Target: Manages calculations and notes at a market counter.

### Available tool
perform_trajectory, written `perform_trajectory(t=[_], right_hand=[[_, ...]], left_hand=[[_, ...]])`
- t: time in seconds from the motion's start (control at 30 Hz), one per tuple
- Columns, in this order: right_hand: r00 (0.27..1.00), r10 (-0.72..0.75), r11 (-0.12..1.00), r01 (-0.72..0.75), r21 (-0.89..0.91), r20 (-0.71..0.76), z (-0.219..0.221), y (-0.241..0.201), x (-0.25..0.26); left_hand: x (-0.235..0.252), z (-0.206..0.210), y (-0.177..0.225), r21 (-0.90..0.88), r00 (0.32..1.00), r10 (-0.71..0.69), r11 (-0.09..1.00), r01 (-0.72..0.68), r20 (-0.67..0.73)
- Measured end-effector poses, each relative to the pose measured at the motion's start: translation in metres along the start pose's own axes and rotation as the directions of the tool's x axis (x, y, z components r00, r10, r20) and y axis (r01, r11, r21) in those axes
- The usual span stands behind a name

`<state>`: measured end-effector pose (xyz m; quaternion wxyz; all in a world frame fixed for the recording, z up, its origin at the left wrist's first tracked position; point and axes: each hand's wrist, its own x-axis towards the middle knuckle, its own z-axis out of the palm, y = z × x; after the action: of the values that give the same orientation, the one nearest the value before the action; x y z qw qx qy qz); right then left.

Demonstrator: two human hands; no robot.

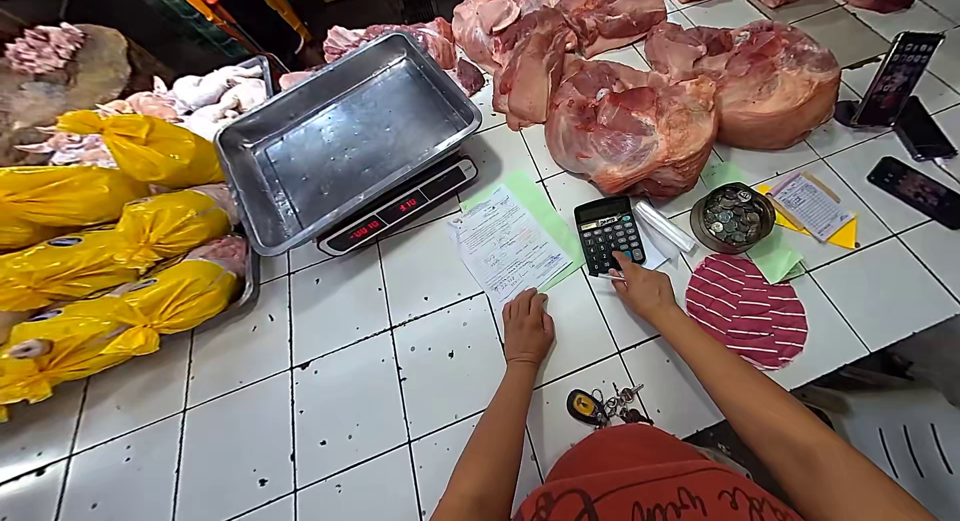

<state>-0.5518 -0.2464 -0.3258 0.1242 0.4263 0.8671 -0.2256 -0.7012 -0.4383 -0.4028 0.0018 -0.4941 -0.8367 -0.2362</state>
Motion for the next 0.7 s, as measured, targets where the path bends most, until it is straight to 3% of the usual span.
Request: perform_trajectory(t=[0.1,0.23,0.43,0.6,0.7], right_hand=[[0.996,-0.051,0.998,0.053,0.021,-0.072,-0.002,-0.012,0.005],[0.999,-0.005,1.0,0.005,-0.003,0.046,-0.003,-0.02,0.016],[0.989,-0.069,0.997,0.073,-0.023,0.133,0.004,-0.028,-0.001],[0.998,0.028,0.997,-0.025,0.072,-0.052,-0.007,0.001,-0.015],[0.994,0.098,0.994,-0.095,0.054,-0.055,-0.013,0.021,-0.019]], left_hand=[[0.0,-0.001,-0.001,-0.02,1.0,-0.009,1.0,0.01,0.027],[-0.001,0.001,-0.001,-0.008,1.0,0.001,1.0,-0.001,0.007],[0.0,0.0,0.001,0.0,1.0,-0.005,1.0,0.005,0.008],[0.0,0.0,0.0,-0.002,1.0,0.007,1.0,-0.007,-0.015],[0.0,0.0,0.0,-0.006,1.0,0.006,1.0,-0.006,-0.011]])
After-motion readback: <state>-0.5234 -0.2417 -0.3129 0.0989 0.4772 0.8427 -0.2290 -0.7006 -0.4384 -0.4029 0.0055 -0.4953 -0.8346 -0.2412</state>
